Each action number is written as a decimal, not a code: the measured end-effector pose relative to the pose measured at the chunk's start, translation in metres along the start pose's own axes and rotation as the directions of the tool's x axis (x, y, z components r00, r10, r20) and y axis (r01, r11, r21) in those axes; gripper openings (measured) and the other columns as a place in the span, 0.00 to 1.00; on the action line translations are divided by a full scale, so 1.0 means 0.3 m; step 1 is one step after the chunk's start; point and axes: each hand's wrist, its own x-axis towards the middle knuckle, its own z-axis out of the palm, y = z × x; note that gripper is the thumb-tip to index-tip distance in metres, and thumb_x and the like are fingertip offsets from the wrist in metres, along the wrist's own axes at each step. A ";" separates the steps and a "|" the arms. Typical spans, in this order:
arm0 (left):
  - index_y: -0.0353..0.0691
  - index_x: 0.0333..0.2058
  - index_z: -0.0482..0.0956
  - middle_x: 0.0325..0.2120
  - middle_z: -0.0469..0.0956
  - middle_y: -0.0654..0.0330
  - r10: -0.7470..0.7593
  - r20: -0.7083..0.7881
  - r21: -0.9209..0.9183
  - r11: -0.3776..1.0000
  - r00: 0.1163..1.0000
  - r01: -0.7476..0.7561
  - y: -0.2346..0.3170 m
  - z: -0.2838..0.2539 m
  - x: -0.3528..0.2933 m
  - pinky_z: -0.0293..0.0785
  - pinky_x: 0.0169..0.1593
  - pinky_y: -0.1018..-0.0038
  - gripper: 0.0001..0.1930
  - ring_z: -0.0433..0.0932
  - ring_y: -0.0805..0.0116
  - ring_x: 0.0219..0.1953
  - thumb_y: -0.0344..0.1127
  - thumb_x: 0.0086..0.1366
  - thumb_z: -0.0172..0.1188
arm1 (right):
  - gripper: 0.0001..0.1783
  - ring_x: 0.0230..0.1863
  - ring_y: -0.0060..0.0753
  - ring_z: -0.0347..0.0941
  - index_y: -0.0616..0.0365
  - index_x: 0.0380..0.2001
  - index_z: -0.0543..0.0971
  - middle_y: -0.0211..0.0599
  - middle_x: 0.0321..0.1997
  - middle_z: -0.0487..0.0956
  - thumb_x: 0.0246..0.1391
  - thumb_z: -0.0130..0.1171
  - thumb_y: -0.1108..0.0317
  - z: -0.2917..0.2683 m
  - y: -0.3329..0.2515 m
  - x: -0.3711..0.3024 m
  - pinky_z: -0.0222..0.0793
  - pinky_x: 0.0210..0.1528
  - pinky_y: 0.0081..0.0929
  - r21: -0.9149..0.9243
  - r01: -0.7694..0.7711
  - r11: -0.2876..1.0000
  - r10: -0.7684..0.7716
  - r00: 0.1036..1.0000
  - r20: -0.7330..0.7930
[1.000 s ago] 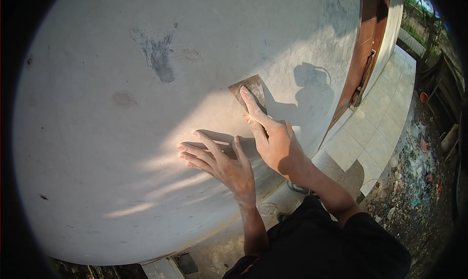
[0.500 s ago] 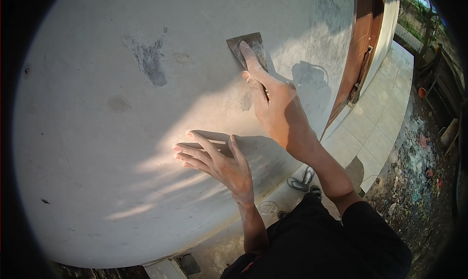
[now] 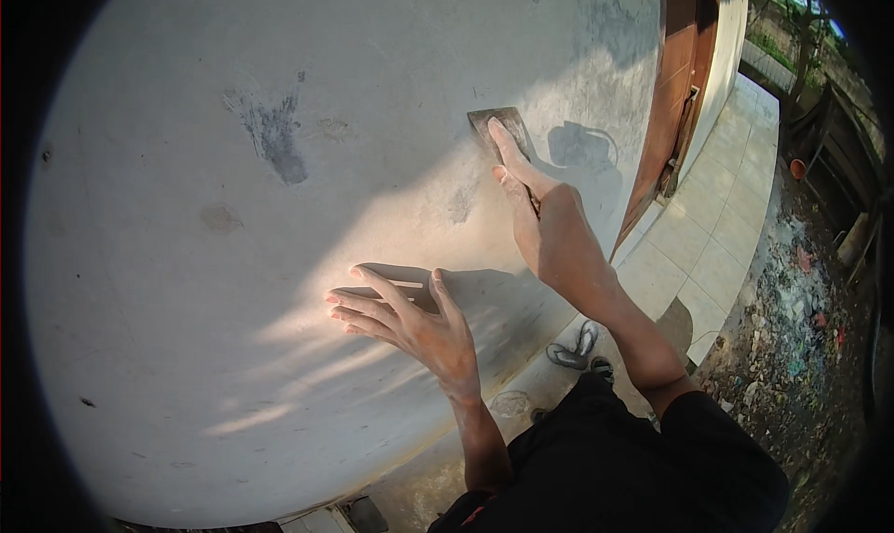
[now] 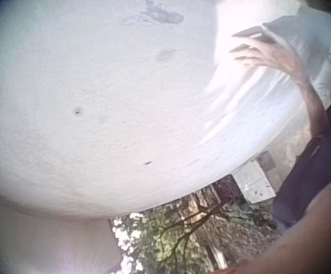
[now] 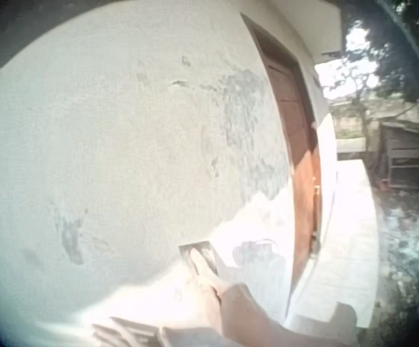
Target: The person scrapes a wall using a putty knife.
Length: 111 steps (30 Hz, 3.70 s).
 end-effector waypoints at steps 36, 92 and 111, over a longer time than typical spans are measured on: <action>0.46 0.72 0.43 0.72 0.29 0.41 -0.021 -0.047 0.066 0.998 0.999 0.024 -0.018 0.014 -0.005 0.30 0.70 0.36 0.50 0.25 0.37 0.72 0.56 0.61 0.63 | 0.21 0.13 0.29 0.56 0.65 0.61 0.69 0.60 0.22 0.74 0.67 0.48 0.69 -0.102 -0.042 0.191 0.57 0.18 0.30 -0.088 0.152 0.984 -0.159 0.985 -0.073; 0.26 0.60 0.56 0.53 0.60 0.35 -0.174 0.051 -0.372 0.911 0.984 0.180 0.575 0.290 -0.084 0.70 0.51 0.55 0.29 0.72 0.39 0.46 0.25 0.61 0.54 | 0.41 0.62 0.54 0.69 0.58 0.66 0.65 0.56 0.63 0.71 0.63 0.45 0.35 -0.160 0.178 0.307 0.63 0.63 0.48 0.378 0.090 0.921 -0.380 0.415 0.826; 0.51 0.71 0.54 0.14 0.65 0.51 -0.577 -0.167 -0.134 0.817 0.800 0.561 0.550 0.157 -0.042 0.71 0.34 0.70 0.33 0.63 0.69 0.18 0.25 0.68 0.46 | 0.12 0.55 0.40 0.75 0.49 0.42 0.85 0.39 0.52 0.75 0.53 0.64 0.70 -0.182 0.041 0.664 0.74 0.59 0.39 0.080 0.973 0.217 -0.941 0.230 -0.248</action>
